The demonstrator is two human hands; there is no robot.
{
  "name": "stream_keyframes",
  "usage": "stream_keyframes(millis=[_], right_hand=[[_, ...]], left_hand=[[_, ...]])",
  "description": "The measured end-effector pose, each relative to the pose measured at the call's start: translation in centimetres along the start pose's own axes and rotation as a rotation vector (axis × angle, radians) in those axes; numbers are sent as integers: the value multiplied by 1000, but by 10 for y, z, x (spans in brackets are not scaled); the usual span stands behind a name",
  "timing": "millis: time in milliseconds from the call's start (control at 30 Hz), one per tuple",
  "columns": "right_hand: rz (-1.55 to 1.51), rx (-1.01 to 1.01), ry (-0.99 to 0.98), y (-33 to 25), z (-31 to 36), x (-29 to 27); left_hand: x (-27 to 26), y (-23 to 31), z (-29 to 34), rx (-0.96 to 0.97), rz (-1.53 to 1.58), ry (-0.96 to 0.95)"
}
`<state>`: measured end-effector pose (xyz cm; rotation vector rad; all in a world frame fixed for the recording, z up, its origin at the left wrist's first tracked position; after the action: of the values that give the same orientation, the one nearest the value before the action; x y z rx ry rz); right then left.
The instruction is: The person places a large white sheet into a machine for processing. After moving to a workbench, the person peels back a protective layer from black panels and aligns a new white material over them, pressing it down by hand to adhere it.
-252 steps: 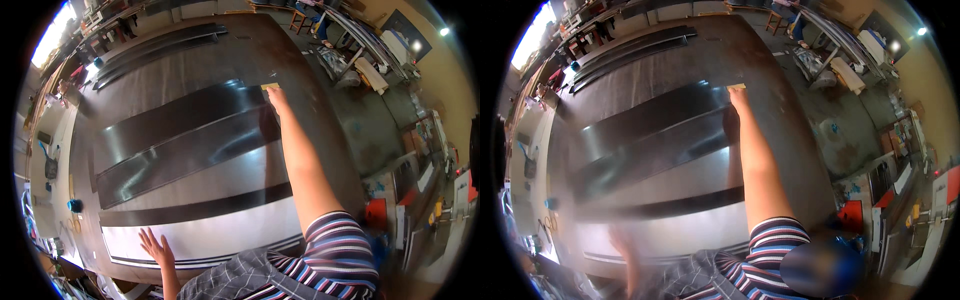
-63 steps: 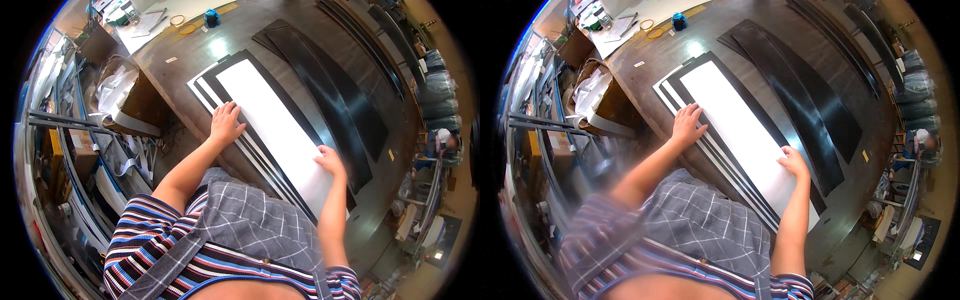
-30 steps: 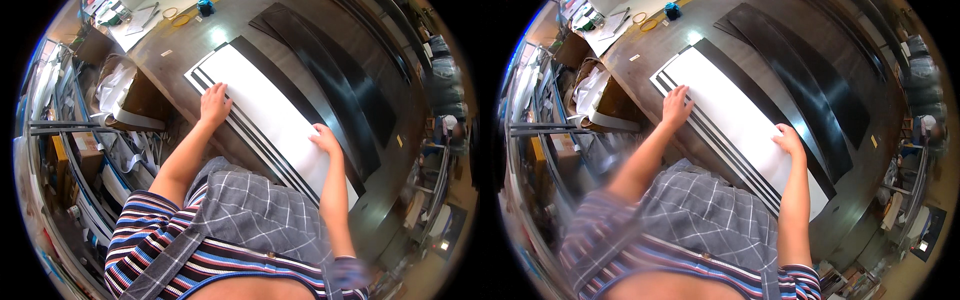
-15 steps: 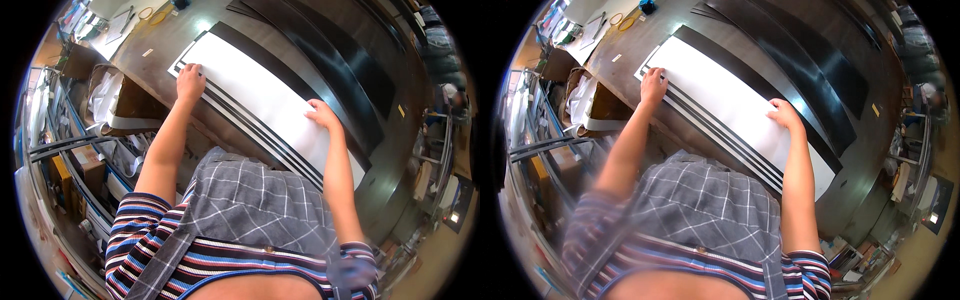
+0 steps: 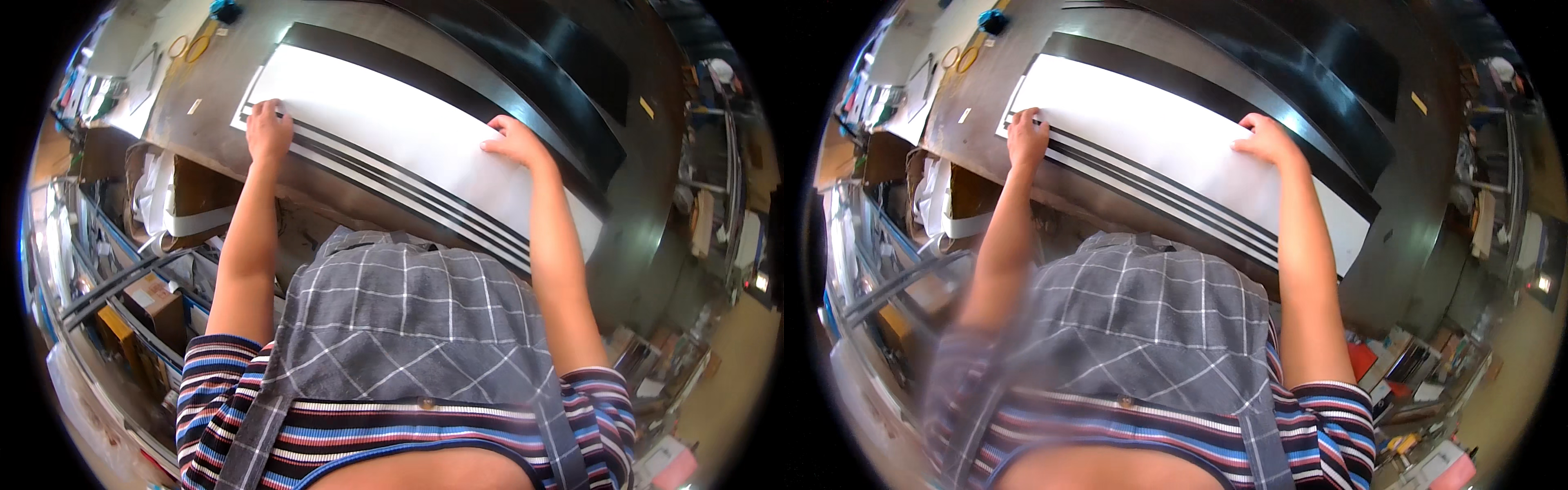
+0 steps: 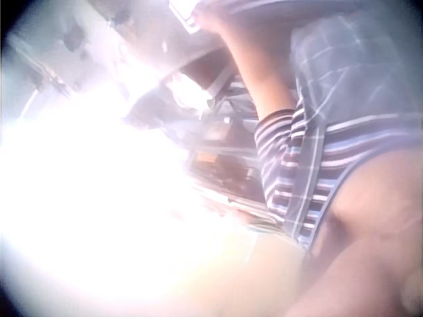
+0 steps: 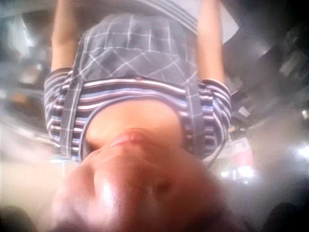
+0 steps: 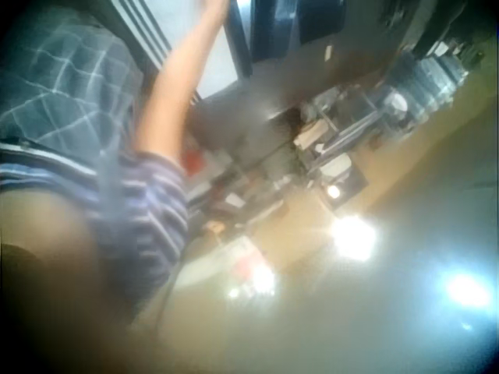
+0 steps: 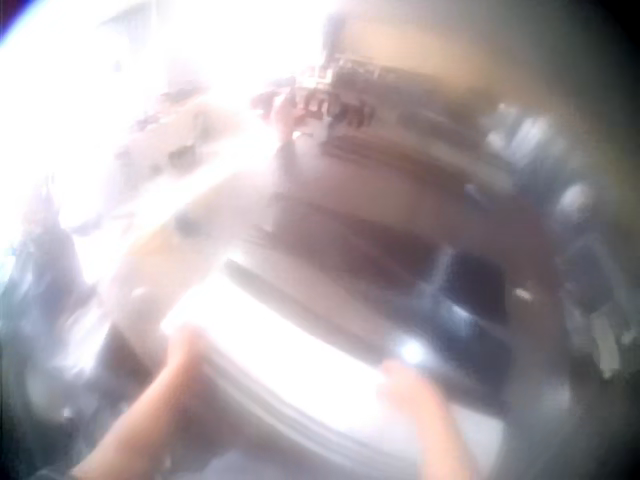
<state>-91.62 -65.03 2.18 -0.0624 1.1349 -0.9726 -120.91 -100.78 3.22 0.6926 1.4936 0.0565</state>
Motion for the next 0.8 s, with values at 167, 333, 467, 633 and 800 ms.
stream_keyframes(millis=[167, 333, 467, 633, 800], right_hand=[[180, 248, -161, 100, 60, -33], [126, 328, -78, 152, 88, -39], [137, 286, 10, 145, 84, -35], [178, 284, 24, 144, 82, -33], [117, 250, 59, 144, 81, -34]], left_hand=[[-1, -2, -3, 49, -39, 30], [-2, 15, 2, -21, -139, -33], [3, 10, -1, -48, -179, -40], [10, 12, -3, -101, -251, -51], [64, 69, 25, 376, 14, -64]])
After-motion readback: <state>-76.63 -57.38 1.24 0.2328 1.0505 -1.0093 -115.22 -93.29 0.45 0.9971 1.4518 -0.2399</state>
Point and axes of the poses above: each hand's wrist, its own z-axis away from the middle knuckle, its own x-axis out of the palm, y = z × x, the point moved 10 cm from there along -z, towards the middle knuckle, and after that the axes turned 8 degrees about z, right-handed, at the moved point
